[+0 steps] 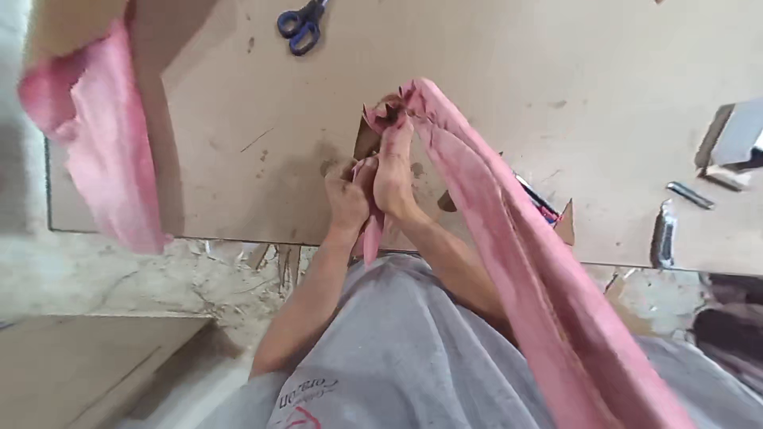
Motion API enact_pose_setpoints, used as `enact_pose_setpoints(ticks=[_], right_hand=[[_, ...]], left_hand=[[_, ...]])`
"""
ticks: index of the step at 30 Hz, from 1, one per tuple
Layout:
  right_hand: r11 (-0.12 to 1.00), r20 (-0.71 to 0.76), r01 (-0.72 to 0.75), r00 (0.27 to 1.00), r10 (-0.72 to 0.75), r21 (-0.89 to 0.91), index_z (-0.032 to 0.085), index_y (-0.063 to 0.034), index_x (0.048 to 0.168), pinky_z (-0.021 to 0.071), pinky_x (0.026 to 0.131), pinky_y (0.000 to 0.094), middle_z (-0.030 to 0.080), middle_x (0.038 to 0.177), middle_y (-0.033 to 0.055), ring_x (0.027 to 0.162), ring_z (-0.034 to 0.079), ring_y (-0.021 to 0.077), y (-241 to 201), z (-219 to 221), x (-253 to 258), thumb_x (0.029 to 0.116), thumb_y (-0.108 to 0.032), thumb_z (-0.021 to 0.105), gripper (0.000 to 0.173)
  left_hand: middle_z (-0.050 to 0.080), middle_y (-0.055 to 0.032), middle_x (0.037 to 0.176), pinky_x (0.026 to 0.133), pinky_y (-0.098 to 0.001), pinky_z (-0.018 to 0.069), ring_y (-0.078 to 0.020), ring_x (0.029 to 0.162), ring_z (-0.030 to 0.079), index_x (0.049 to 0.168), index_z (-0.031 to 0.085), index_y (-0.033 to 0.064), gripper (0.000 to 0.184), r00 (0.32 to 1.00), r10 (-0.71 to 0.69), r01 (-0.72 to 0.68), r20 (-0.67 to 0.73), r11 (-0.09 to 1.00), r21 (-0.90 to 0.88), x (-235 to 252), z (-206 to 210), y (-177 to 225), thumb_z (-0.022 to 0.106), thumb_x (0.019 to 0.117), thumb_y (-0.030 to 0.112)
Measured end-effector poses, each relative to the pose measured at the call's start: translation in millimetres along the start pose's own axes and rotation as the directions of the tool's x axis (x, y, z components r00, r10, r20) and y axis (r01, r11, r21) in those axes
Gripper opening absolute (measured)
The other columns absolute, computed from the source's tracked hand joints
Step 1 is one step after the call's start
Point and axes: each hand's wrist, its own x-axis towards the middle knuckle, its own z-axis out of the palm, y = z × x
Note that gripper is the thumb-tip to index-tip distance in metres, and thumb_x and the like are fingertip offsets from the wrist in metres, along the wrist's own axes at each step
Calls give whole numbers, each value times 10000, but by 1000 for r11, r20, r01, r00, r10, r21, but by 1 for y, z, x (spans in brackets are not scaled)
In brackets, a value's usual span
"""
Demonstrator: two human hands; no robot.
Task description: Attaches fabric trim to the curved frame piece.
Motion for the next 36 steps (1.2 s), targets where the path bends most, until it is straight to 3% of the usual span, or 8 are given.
enact_pose_setpoints(ticks=[3,8,11,20,23,26,30,36], right_hand=[[999,262,-12,965,3,32,-73,-63,1648,46,1306,515,-105,1731,143,1604,-42,249,-36,-10,-17,983,-778,210,1017],[982,29,-94,995,91,164,231,-18,1608,362,1224,461,343,1652,105,1506,368,206,-2,-63,19,1108,-510,179,704],[954,-219,-241,935,278,179,491,-86,1400,520,1027,338,628,1268,41,1186,599,93,-4,-38,52,1113,-468,87,626],[964,-157,-158,969,193,212,313,-121,1577,425,1160,393,500,1509,73,1382,488,137,-5,-22,38,1101,-536,96,667],[975,299,-206,938,174,79,-3,-85,1662,238,1290,449,129,1730,111,1573,212,180,-36,-31,-5,1112,-496,230,725],[843,344,-107,880,327,-527,500,-34,1499,474,1107,442,526,1531,123,1383,531,213,-99,-101,-25,1008,-407,588,622],[276,1,-138,893,450,-951,464,-119,1543,397,1027,738,522,1406,350,1290,502,560,-61,-231,-73,842,-585,730,883],[289,55,-96,881,470,-952,330,-112,1604,505,867,684,637,1243,296,1119,628,520,-25,-269,-78,877,-244,736,843]], left_hand=[[556,53,652,529,-208,479,-7,553,527,800,581,114,297,1000,-27,28,-12,995,96,14,-2,17,588,1049,277],[559,70,646,533,-193,481,-11,539,523,784,577,157,237,995,96,-96,10,994,-53,27,18,17,638,1007,210],[601,32,665,554,-229,511,-40,563,568,836,647,89,223,985,133,-142,112,988,68,33,27,15,635,1017,219],[667,84,687,636,-194,557,7,618,615,811,662,117,200,986,64,-14,151,949,-315,46,32,13,597,980,33],[640,112,679,645,-172,543,28,625,602,816,624,135,219,996,1,19,88,974,-225,49,12,36,558,992,23],[612,138,701,622,-155,529,53,624,584,850,605,162,155,993,41,-44,108,999,26,48,-22,32,608,1001,129],[580,72,597,518,-223,494,-21,520,544,719,587,128,261,998,61,-62,15,995,80,56,-61,-18,681,962,157],[530,117,643,612,-179,487,43,574,515,778,556,129,231,999,-38,48,-33,913,405,58,-71,-31,652,983,171]])
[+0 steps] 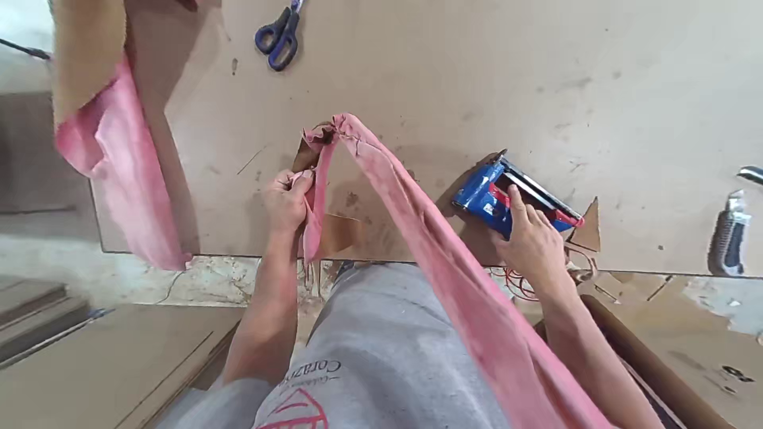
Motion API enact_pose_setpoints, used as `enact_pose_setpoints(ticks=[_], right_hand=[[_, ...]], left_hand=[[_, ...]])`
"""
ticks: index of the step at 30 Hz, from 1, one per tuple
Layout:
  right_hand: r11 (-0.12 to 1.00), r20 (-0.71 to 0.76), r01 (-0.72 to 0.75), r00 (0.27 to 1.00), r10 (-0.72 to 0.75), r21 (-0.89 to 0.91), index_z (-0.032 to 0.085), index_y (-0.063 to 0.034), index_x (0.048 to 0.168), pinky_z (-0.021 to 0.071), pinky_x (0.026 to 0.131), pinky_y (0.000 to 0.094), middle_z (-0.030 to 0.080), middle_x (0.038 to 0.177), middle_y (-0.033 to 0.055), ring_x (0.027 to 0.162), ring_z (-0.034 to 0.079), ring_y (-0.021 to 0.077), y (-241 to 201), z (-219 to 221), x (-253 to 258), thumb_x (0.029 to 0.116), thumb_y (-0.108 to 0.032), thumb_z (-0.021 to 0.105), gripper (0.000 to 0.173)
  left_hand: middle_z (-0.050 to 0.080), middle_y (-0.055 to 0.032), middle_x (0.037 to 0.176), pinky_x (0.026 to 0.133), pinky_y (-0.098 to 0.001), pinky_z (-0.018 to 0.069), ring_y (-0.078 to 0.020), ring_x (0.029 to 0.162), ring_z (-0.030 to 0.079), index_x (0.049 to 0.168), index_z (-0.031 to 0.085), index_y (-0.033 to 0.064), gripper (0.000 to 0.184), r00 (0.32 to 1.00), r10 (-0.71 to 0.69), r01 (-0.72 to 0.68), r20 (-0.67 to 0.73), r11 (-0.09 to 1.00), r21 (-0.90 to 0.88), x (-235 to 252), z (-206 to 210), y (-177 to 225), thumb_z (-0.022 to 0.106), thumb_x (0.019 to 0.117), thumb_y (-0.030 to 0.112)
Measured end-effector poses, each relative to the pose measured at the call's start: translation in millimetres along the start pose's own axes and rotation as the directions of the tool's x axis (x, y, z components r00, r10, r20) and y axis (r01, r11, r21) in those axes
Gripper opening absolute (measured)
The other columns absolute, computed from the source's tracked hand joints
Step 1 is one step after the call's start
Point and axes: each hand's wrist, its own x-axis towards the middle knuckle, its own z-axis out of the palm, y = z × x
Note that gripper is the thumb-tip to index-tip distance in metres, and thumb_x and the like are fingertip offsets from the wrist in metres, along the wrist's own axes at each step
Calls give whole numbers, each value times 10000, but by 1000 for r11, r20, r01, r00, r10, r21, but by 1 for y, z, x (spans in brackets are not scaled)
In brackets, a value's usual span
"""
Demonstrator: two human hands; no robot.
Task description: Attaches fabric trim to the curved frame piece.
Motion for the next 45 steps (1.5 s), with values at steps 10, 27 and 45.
enact_pose_setpoints(ticks=[10,27,45], right_hand=[[904,424,-410,844,328,118,727,-16,893,549,617,501,696,708,85,637,677,206,-21,-97,-207,814,-318,733,313],[929,323,328,909,-262,-171,760,-137,976,523,590,521,709,738,65,688,695,244,-240,-42,100,841,-415,697,316],[917,453,389,835,-313,-85,748,-139,936,527,578,475,711,728,43,669,693,197,-238,-35,92,822,-361,702,254]], left_hand=[[669,-164,867,734,-491,539,-278,794,663,896,659,-13,351,978,3,76,-208,926,369,7,20,-22,589,993,317],[626,-151,834,632,-425,564,-288,742,661,788,641,10,335,982,155,-143,-104,983,113,-26,53,-55,663,965,293],[598,-152,855,594,-425,526,-281,711,627,762,591,17,284,987,163,-163,5,985,64,-19,43,-58,642,966,209]])
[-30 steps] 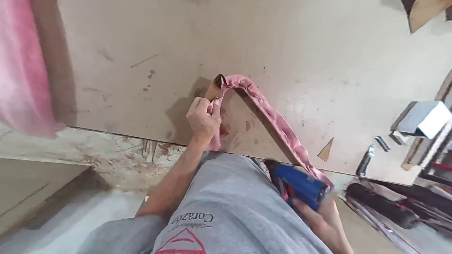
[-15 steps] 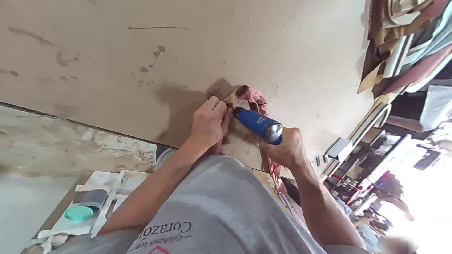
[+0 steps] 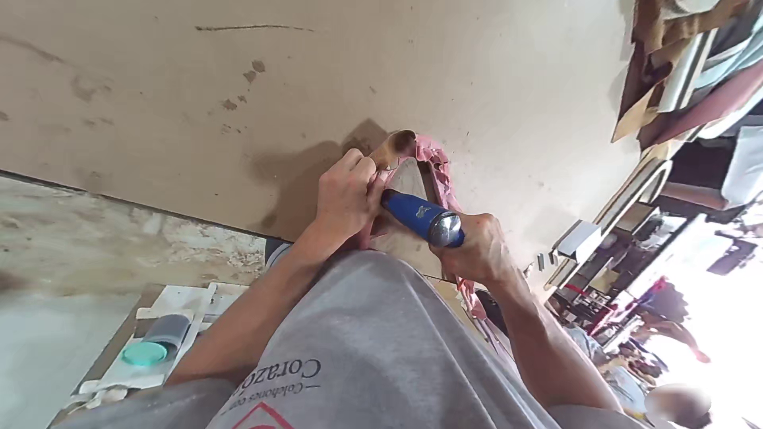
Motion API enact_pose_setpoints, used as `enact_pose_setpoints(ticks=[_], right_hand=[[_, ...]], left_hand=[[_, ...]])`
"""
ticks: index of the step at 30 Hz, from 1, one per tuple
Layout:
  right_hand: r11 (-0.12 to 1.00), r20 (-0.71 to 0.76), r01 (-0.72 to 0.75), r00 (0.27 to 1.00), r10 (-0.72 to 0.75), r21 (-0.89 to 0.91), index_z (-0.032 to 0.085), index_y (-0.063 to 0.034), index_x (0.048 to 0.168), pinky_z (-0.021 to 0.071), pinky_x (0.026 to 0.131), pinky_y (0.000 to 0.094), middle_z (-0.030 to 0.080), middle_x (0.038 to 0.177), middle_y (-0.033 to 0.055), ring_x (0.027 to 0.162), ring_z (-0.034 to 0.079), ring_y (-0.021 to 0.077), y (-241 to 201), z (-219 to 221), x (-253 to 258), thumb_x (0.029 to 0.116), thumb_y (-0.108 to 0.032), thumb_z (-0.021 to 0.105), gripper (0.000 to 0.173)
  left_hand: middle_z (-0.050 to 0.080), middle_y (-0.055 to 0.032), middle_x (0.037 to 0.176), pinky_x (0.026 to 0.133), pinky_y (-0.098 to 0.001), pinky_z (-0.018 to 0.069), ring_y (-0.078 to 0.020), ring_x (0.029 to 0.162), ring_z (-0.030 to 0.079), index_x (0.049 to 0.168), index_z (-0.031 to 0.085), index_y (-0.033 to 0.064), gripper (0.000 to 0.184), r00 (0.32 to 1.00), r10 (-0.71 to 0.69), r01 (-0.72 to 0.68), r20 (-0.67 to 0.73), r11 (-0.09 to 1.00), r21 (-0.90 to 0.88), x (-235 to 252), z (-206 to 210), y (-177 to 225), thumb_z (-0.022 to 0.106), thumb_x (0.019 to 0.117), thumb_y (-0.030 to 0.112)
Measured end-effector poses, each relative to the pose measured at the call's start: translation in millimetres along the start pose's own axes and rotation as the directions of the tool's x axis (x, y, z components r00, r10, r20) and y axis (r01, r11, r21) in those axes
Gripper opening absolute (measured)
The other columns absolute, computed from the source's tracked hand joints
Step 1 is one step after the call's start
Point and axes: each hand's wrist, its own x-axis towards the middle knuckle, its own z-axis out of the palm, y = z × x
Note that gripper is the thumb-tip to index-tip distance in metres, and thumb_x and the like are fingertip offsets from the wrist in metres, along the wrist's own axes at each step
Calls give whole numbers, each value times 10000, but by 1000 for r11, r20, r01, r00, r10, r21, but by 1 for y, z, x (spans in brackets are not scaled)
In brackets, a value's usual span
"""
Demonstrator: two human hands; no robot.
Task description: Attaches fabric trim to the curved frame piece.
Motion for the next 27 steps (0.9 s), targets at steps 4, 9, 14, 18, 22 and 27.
enact_pose_setpoints(ticks=[4,9,14,18,22,27], right_hand=[[945,-194,-309,925,326,110,724,-99,927,570,617,441,701,749,29,684,690,149,14,-2,-48,860,-459,714,366],[672,-281,-297,740,611,678,558,-19,1226,605,623,331,665,827,-15,670,666,99,73,-7,-145,943,-297,607,399],[378,-229,-95,652,722,921,556,-48,1257,647,610,372,747,852,29,692,738,187,116,43,-246,1069,-270,367,347],[662,-350,-488,585,732,569,554,-24,1436,620,637,414,734,948,116,710,714,195,171,82,-289,1014,-326,534,520],[811,-452,-581,706,545,71,527,-156,1520,489,828,713,665,1191,322,1022,660,528,275,120,-292,979,-385,629,596],[853,-475,-519,737,481,58,507,-209,1531,487,899,691,644,1279,281,1135,636,496,332,124,-238,995,-422,613,586]], left_hand=[[633,-151,949,682,-459,556,-275,800,650,786,627,25,319,992,-37,38,122,999,-12,8,-15,4,659,977,279],[603,-178,1303,782,-602,573,-358,994,680,1072,708,43,544,911,-311,231,272,929,289,-2,-34,49,743,853,540],[569,-209,1311,816,-613,541,-416,1099,622,1109,739,50,362,880,-369,149,300,814,562,-32,-26,77,751,881,331],[570,-222,1298,764,-659,550,-428,979,665,1210,688,55,359,852,-448,207,272,765,610,-38,-28,84,682,924,272],[521,-268,1385,791,-697,514,-491,1040,638,1267,623,4,605,875,-456,209,161,656,725,-53,-10,98,702,886,467],[516,-333,1366,839,-755,478,-560,1078,604,1306,605,-16,670,839,-534,276,106,585,763,-65,-3,94,794,849,435]])
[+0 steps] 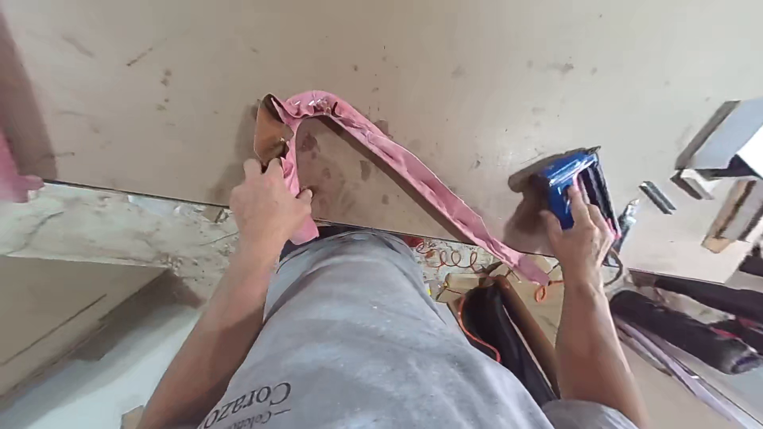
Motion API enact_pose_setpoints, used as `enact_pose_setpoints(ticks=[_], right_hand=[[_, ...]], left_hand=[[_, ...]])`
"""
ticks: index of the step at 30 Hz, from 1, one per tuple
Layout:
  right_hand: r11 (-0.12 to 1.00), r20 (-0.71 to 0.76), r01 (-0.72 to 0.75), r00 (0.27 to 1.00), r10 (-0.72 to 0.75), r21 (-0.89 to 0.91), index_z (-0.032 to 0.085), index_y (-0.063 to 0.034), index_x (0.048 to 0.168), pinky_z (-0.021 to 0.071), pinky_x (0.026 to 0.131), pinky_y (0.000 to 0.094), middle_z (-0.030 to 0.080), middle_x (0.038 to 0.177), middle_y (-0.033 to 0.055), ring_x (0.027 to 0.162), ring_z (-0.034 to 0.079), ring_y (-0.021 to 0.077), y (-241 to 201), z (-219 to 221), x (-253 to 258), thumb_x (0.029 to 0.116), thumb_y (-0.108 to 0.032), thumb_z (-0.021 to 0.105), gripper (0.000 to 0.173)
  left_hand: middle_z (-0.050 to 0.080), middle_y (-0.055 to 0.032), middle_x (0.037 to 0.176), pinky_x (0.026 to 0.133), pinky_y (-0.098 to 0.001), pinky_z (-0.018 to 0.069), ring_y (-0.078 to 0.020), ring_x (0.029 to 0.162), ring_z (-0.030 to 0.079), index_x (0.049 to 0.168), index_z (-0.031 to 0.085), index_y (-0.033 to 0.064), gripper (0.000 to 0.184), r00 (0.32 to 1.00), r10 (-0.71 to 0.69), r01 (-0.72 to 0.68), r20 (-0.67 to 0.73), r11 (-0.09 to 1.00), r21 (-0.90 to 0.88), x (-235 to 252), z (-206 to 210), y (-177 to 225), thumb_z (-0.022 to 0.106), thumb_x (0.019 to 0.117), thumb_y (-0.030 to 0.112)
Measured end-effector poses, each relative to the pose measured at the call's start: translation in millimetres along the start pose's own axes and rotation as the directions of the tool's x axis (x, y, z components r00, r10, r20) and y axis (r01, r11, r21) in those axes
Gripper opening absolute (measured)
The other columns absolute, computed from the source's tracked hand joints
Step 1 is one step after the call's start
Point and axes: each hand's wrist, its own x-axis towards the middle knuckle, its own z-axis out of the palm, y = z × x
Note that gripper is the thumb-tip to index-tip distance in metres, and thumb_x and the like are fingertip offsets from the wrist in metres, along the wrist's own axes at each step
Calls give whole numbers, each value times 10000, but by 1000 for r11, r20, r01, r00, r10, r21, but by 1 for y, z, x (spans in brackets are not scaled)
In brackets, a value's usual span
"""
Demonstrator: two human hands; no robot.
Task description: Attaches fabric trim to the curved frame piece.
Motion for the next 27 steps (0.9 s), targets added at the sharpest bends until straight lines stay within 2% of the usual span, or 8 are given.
enact_pose_setpoints(ticks=[3,5,7,11,13,17,23,27], right_hand=[[991,-22,-69,997,72,111,533,-150,1501,441,1020,667,579,1383,267,1269,558,469,-63,-11,6,1009,-385,573,547],[942,-113,82,993,-47,324,679,-21,1262,553,889,522,680,1170,242,1057,674,356,-129,-23,-23,1017,-295,565,385],[697,-51,187,976,-212,692,727,-17,1063,586,771,342,719,971,103,866,684,148,-207,-12,-62,1034,-273,554,311],[348,211,-115,944,-253,930,717,-65,1179,605,784,343,741,966,26,854,700,98,-329,42,-58,1056,-309,520,337],[412,240,-141,951,-197,900,678,-108,1291,582,901,407,727,1126,42,1017,695,137,-362,47,-28,1063,-271,489,338],[568,212,-19,937,-277,823,578,-164,1452,568,946,508,642,1320,97,1137,664,240,-420,43,-19,986,-276,633,482],[682,235,-55,956,-174,729,726,-72,1170,574,806,509,686,1090,136,949,693,285,-457,53,-27,958,-313,645,331],[703,292,-8,913,-285,711,762,-198,1219,541,964,496,559,1433,104,1262,576,260,-446,35,-38,1001,-534,505,476]], left_hand=[[600,-284,1278,897,-717,487,-489,1113,622,1275,649,6,538,1000,4,-4,1,997,-80,1,-3,-10,774,873,341],[631,-251,1215,894,-701,488,-447,1091,637,1210,667,1,502,999,37,-41,-30,989,-143,7,-8,-12,780,849,331],[679,-217,1122,858,-694,502,-412,1029,668,1162,671,18,428,997,75,-78,-21,970,-229,22,-16,-9,770,850,294],[705,-160,1098,834,-646,541,-338,995,688,1078,726,72,290,977,214,-200,10,927,-317,54,-22,-12,760,850,247],[561,-206,1378,965,-638,503,-383,1214,591,1118,739,32,312,952,299,-305,-59,924,-231,53,-30,-11,710,889,243],[613,-186,1144,849,-606,506,-351,1039,616,931,737,34,272,932,362,-353,-9,902,-248,60,-39,-13,596,967,264],[602,-225,1223,827,-645,531,-400,1022,655,1045,739,49,512,929,350,-352,116,936,-6,58,-38,-14,640,926,537],[595,-218,1163,860,-610,534,-378,1003,641,916,700,-19,437,887,447,-424,119,888,-176,66,-54,-19,637,995,407]])
